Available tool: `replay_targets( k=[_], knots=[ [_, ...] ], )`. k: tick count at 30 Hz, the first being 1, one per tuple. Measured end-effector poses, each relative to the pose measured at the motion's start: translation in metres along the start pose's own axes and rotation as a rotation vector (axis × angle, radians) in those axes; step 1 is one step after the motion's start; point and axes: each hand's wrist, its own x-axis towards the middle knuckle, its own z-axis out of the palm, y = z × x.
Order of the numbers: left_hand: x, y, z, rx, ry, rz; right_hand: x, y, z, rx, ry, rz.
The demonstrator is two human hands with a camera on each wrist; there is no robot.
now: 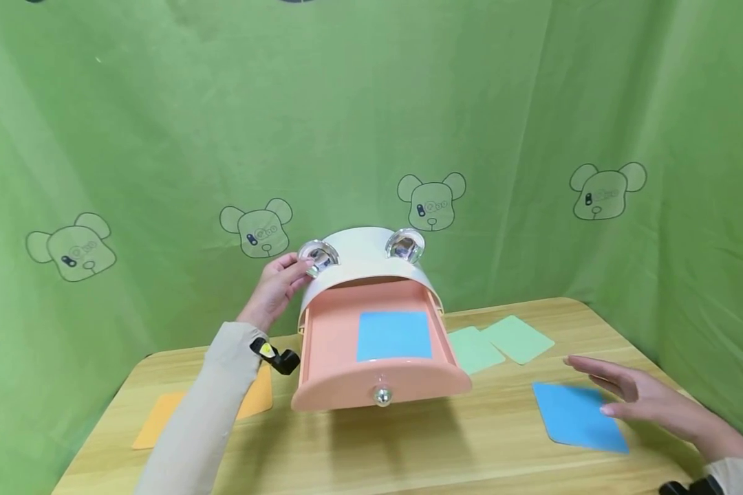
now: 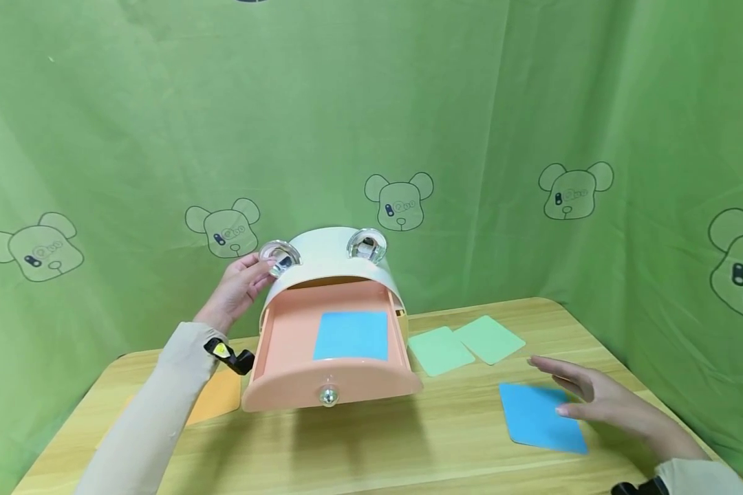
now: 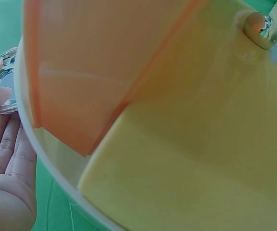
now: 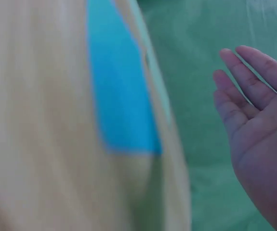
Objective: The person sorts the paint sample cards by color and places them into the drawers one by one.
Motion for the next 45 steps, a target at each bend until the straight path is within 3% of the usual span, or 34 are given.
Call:
replay_targets(
  k=[6,12,21,25,30,33,38,45],
  knots=[
    [-0.001,0.001,0.000,0.000,-0.005,0.013,-0.022,0.022,-0.005,0.067,0.019,0.000],
    [0.000,0.001,0.000,0.005,-0.009,0.012,-0.041,0.036,-0.005,0.083,0.054,0.072],
    [-0.004,0.002,-0.002,0.012,-0.011,0.014,-0.052,0.039,-0.004,0.061,0.056,0.178],
    [-0.004,0.002,-0.003,0.009,-0.010,0.017,-0.049,0.036,-0.001,-0.037,0.050,0.211],
    [-0.004,0.002,-0.004,0.007,-0.009,0.019,-0.047,0.036,0.004,-0.265,0.073,0.172],
    [-0.004,0.002,-0.004,0.012,-0.014,0.021,-0.047,0.036,0.004,-0.340,0.084,0.143],
    [-0.004,0.002,-0.004,0.015,-0.013,0.027,-0.045,0.034,0.005,-0.396,0.087,0.139],
    [-0.003,0.001,-0.001,0.011,-0.027,0.025,-0.048,0.032,0.007,-0.383,0.091,0.169]
  ],
)
